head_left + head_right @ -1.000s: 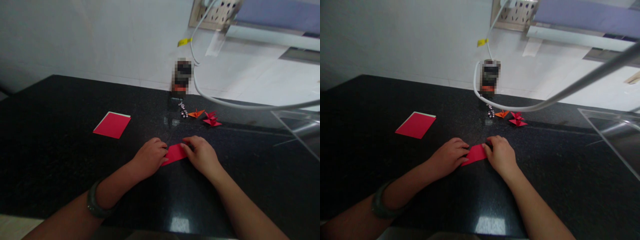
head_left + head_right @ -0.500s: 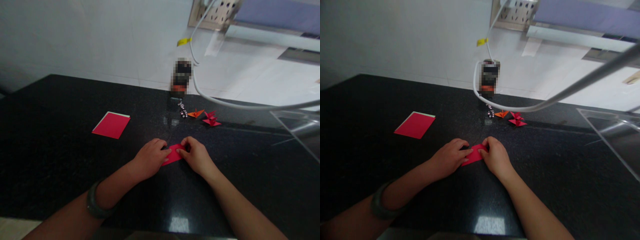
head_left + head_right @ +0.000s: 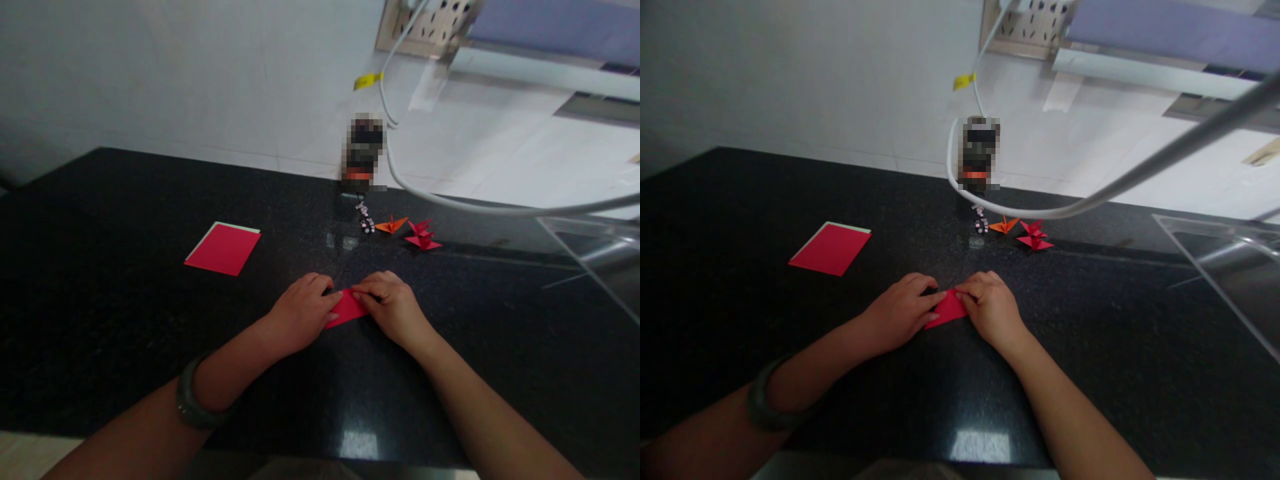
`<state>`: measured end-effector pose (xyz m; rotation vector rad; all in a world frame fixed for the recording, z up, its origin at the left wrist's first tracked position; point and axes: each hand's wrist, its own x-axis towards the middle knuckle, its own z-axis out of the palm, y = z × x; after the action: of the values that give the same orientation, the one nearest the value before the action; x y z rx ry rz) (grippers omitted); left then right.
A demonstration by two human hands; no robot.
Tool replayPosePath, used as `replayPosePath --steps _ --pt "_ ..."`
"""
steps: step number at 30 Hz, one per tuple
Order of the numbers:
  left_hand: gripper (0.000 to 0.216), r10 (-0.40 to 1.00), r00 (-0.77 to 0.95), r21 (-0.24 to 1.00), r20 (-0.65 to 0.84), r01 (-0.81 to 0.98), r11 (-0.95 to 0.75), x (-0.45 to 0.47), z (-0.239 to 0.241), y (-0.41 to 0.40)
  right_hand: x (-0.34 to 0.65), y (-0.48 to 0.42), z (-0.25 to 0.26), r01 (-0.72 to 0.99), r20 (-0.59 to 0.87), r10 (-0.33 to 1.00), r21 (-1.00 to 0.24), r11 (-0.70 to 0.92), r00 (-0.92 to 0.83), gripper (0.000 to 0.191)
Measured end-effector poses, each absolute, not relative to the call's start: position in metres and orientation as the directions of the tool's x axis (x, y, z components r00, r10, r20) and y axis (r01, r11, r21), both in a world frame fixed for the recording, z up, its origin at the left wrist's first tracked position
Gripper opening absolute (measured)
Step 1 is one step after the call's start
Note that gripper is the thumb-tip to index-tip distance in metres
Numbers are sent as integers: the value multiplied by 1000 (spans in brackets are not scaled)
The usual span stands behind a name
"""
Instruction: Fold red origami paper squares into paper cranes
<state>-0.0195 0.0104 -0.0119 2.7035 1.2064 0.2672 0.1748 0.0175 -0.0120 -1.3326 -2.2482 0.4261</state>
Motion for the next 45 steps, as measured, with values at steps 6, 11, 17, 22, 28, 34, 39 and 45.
replayPosePath --steps 6,11,17,22,28,34,39,45 --pt "29 749 654 213 106 721 -660 -20 -14 9 169 8 -2 754 132 875 -457 471 -466 23" --pt "30 749 653 221 114 718 -660 -20 -15 9 178 4 -2 736 206 825 -376 564 -527 23" --pt "30 745 656 196 120 720 -665 -19 -17 9 196 0 -19 669 304 679 -153 727 -668 27" --pt "32 744 659 183 114 722 -668 -20 -16 9 196 -1 -20 647 303 643 -102 756 -703 27" --pt "32 742 660 179 116 721 -669 -19 -15 9 196 1 -15 637 275 641 -118 762 -716 25" --pt "33 752 651 189 100 730 -657 -18 -15 8 197 5 -15 617 252 629 -136 775 -735 25" --pt "34 751 652 197 99 727 -657 -18 -16 8 198 7 -14 601 246 619 -153 785 -746 23" --pt "33 760 645 227 84 730 -645 -18 -15 8 198 8 -13 603 271 618 -146 784 -738 22"
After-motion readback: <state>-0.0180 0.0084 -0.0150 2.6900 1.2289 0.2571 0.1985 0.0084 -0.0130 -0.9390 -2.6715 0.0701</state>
